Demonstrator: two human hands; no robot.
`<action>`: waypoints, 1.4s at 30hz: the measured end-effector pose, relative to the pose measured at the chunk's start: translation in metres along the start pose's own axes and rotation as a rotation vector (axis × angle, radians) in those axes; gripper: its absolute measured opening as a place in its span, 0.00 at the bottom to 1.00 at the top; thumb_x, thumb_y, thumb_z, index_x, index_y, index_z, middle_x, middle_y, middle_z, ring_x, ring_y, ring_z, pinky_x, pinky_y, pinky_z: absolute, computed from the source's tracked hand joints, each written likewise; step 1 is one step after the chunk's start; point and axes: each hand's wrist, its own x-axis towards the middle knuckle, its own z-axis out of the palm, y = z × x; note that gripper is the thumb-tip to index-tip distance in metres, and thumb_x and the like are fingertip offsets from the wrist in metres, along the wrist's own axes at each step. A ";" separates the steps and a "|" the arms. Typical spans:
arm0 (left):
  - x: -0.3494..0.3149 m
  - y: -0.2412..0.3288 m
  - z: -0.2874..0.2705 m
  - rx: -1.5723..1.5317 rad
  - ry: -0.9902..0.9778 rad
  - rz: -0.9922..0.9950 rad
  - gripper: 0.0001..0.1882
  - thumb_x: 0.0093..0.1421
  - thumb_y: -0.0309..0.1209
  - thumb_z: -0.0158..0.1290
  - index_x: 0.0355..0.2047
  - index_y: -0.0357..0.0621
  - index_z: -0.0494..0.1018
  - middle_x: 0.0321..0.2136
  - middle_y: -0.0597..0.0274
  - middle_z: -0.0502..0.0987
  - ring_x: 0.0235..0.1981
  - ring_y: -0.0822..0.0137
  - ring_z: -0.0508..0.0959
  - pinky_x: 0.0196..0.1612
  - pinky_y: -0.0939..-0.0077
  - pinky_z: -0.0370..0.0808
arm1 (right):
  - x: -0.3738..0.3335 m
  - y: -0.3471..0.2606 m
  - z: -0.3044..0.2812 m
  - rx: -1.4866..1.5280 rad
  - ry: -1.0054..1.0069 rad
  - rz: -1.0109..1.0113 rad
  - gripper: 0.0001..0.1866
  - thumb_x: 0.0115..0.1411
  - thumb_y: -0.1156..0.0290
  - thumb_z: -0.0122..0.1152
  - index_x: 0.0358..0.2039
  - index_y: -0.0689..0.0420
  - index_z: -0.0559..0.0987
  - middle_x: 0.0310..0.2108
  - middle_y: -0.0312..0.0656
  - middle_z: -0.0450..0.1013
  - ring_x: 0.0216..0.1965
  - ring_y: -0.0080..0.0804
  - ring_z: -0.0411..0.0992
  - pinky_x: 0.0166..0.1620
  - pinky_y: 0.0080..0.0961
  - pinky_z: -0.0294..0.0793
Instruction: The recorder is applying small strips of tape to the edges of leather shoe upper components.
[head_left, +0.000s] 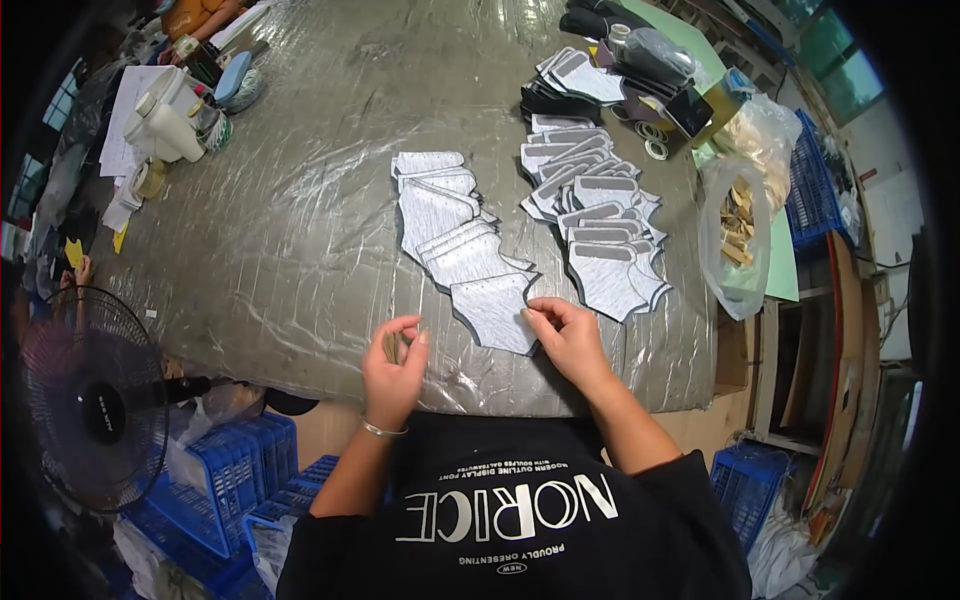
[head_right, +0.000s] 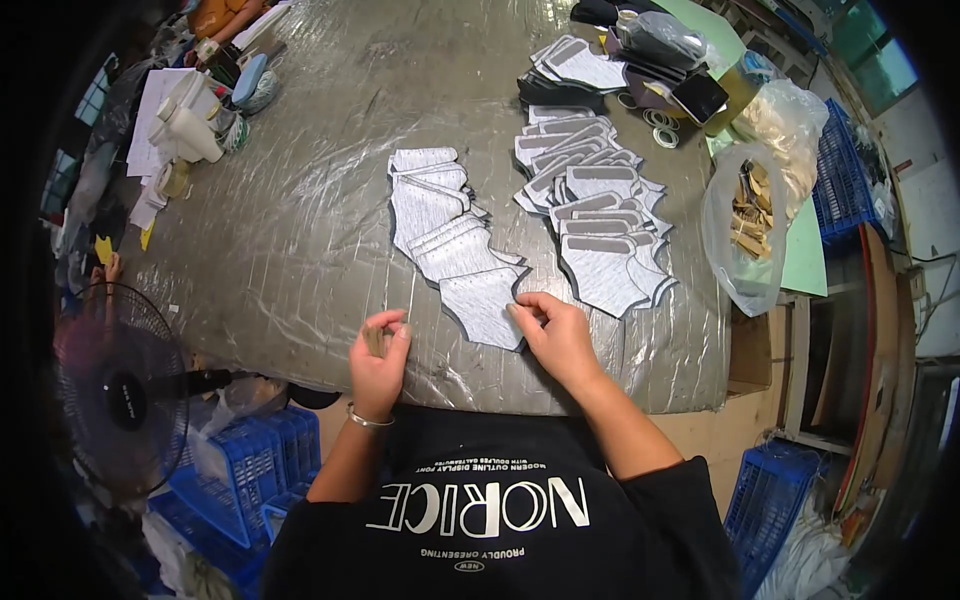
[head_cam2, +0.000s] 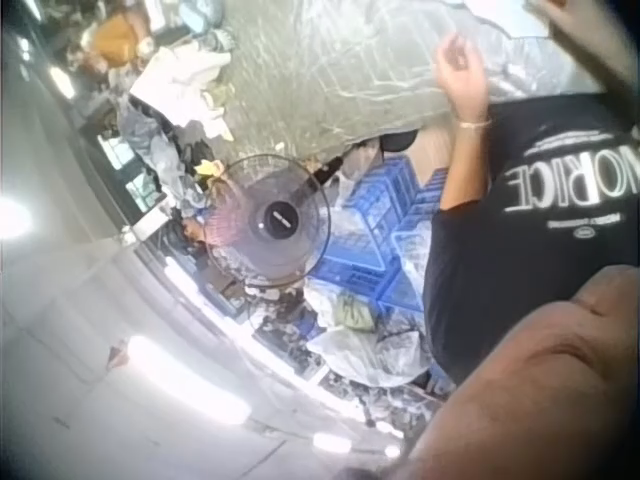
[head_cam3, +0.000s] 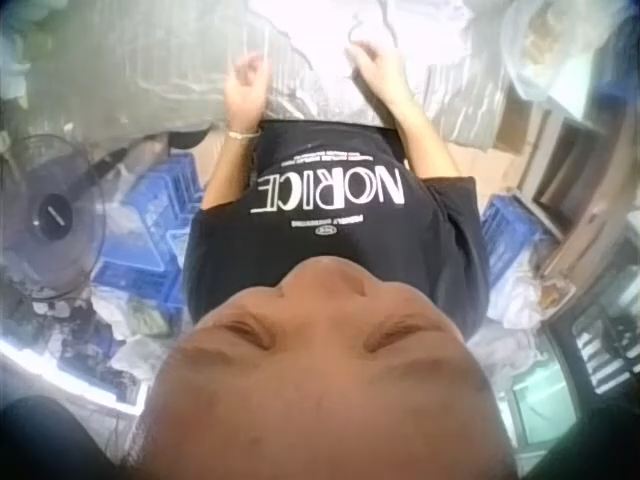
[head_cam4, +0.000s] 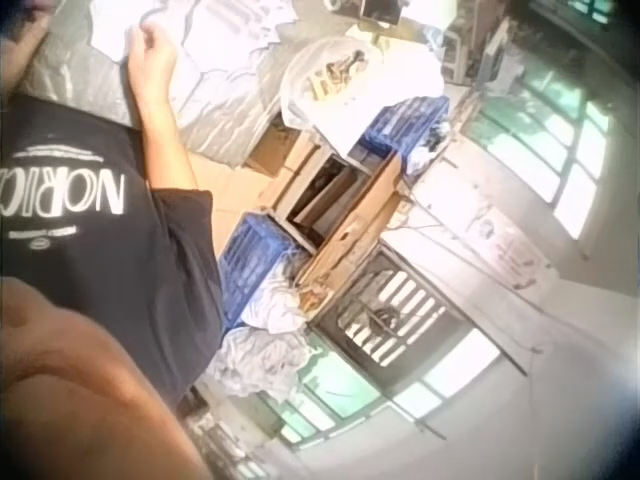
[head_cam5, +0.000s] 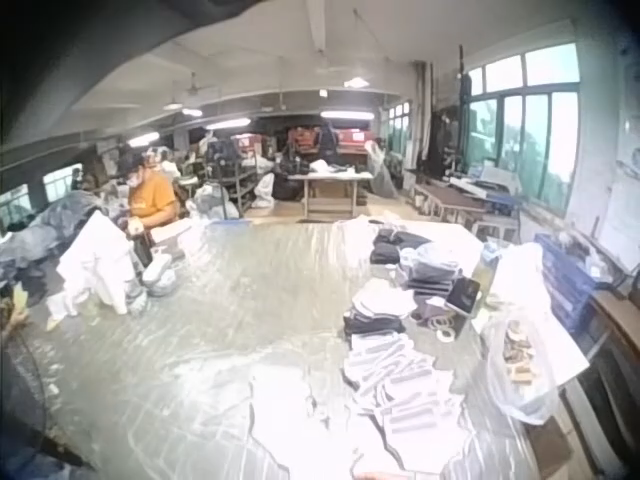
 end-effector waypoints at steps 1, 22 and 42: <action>-0.003 0.008 -0.003 -0.361 -0.083 -0.399 0.18 0.63 0.26 0.49 0.53 0.36 0.67 0.38 0.59 0.75 0.25 0.74 0.70 0.27 0.81 0.68 | -0.002 -0.008 -0.002 -0.192 0.081 -0.180 0.09 0.56 0.70 0.65 0.30 0.64 0.80 0.28 0.47 0.77 0.25 0.41 0.74 0.32 0.32 0.73; -0.006 0.047 0.048 0.046 -0.195 0.451 0.29 0.51 0.13 0.53 0.56 0.36 0.70 0.38 0.51 0.78 0.34 0.59 0.80 0.39 0.77 0.75 | -0.025 -0.060 -0.014 0.609 -0.422 0.429 0.08 0.60 0.73 0.62 0.36 0.65 0.80 0.26 0.36 0.76 0.23 0.15 0.70 0.27 0.12 0.69; -0.012 0.044 0.057 -0.056 -0.274 0.226 0.24 0.55 0.15 0.52 0.55 0.37 0.70 0.34 0.53 0.76 0.33 0.64 0.78 0.38 0.76 0.74 | -0.025 -0.043 -0.010 0.743 -0.378 0.455 0.08 0.62 0.73 0.58 0.37 0.66 0.78 0.28 0.38 0.76 0.25 0.17 0.71 0.27 0.14 0.74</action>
